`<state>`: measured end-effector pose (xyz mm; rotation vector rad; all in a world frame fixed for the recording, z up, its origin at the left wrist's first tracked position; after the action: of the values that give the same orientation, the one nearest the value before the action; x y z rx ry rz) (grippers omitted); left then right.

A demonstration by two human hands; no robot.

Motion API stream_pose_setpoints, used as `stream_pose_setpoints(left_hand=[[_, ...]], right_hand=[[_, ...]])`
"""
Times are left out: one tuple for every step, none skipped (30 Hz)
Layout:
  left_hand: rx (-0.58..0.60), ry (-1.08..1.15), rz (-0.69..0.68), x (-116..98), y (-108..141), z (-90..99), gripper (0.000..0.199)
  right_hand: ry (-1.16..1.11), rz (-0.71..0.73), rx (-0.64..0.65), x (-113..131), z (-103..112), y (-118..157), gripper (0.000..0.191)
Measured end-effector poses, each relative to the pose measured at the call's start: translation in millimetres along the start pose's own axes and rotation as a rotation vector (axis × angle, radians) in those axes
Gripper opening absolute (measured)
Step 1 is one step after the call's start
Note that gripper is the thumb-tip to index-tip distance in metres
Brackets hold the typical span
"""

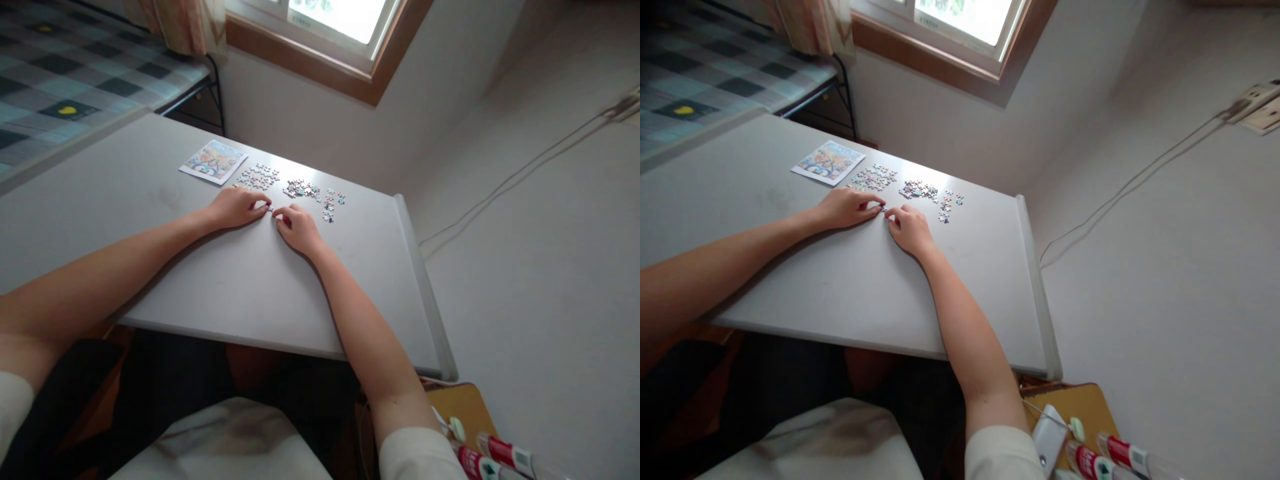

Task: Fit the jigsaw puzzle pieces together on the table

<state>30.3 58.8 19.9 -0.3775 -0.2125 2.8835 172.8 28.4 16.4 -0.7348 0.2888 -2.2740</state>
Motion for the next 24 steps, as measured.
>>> stream_pose_setpoints(left_hand=[[-0.002,-0.001,0.002,0.1,0.0,0.1,0.042],[-0.004,0.000,0.004,0.1,0.1,0.3,0.042],[-0.004,0.002,0.005,0.0,0.3,0.7,0.042],[-0.004,0.005,0.005,-0.3,0.6,1.2,0.042],[-0.002,0.009,0.004,-0.5,0.9,1.6,0.042],[0.002,0.013,0.001,-0.8,1.2,1.9,0.042],[0.006,0.016,-0.003,-1.1,1.4,2.1,0.042],[0.007,0.019,-0.005,-1.1,1.5,2.3,0.042],[0.007,0.021,-0.007,-0.9,1.5,2.3,0.042],[0.005,0.024,-0.008,-0.8,1.5,2.2,0.041],[0.000,0.025,-0.006,-0.4,1.3,2.1,0.041],[-0.001,0.025,-0.006,-0.4,1.2,1.6,0.040],[-0.004,0.025,-0.007,-0.5,1.2,1.2,0.040],[-0.010,0.023,-0.006,-0.8,1.2,0.9,0.040],[-0.015,0.019,-0.005,-1.2,1.3,0.5,0.040],[-0.025,0.013,-0.002,-1.7,1.5,0.5,0.040],[-0.030,0.006,-0.003,-2.5,1.9,0.1,0.040],[-0.038,0.000,-0.002,-3.2,2.2,0.1,0.040],[-0.038,-0.005,0.000,-3.9,2.6,-0.2,0.039],[-0.043,-0.012,0.000,-4.7,3.1,-0.1,0.039],[-0.047,-0.018,-0.004,-5.9,3.6,0.2,0.039],[-0.051,-0.026,-0.011,-7.1,4.2,0.5,0.038],[-0.054,-0.035,-0.018,-8.4,4.8,0.9,0.038],[-0.054,-0.043,-0.027,-9.6,5.3,1.0,0.038]], right_hand=[[0.001,-0.002,0.001,-0.3,-0.1,0.1,0.022],[0.001,-0.002,0.002,-0.7,-0.3,0.1,0.022],[0.001,-0.001,0.001,-1.2,-0.5,0.1,0.022],[0.001,0.000,0.001,-1.8,-0.8,0.1,0.022],[0.002,0.000,0.001,-2.3,-1.2,0.0,0.022],[0.004,0.002,0.002,-2.7,-1.5,-0.1,0.022],[0.006,0.004,0.004,-2.9,-1.8,-0.2,0.022],[0.010,0.003,0.006,-3.1,-2.0,-0.3,0.023],[0.014,0.001,0.009,-3.0,-2.0,-0.3,0.023],[0.018,0.000,0.011,-2.7,-1.8,-0.3,0.023],[0.021,-0.001,0.011,-2.2,-1.5,-0.3,0.023],[0.023,-0.001,0.010,-1.7,-1.0,-0.1,0.023],[0.023,-0.001,0.007,-1.3,-0.5,0.0,0.023],[0.022,0.001,0.003,-0.9,-0.1,0.2,0.023],[0.020,0.001,-0.001,-0.8,0.1,0.4,0.023],[0.017,0.002,-0.005,-0.9,0.2,0.6,0.023],[0.015,0.002,-0.008,-1.1,0.2,0.7,0.023],[0.013,0.000,-0.010,-1.4,0.2,0.7,0.023],[0.011,-0.001,-0.012,-1.6,0.3,0.6,0.023],[0.011,-0.003,-0.012,-1.6,0.5,0.4,0.023],[0.012,-0.005,-0.010,-1.3,0.8,0.3,0.023],[0.014,-0.007,-0.008,-0.7,1.2,0.1,0.024],[0.017,-0.010,-0.003,-0.1,1.6,-0.1,0.024],[0.021,-0.014,0.002,0.5,2.0,-0.2,0.024]])
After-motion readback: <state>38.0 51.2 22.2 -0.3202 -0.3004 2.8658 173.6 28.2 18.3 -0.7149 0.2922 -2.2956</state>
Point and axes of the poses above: each hand's wrist, its own y-axis away from the middle knuckle, its own z-axis out of the back of the hand, x = y × z, the point moved 7 cm from there along -y, towards the middle knuckle, and after that the axes turned 12 degrees about z, right-handed, at the moved point
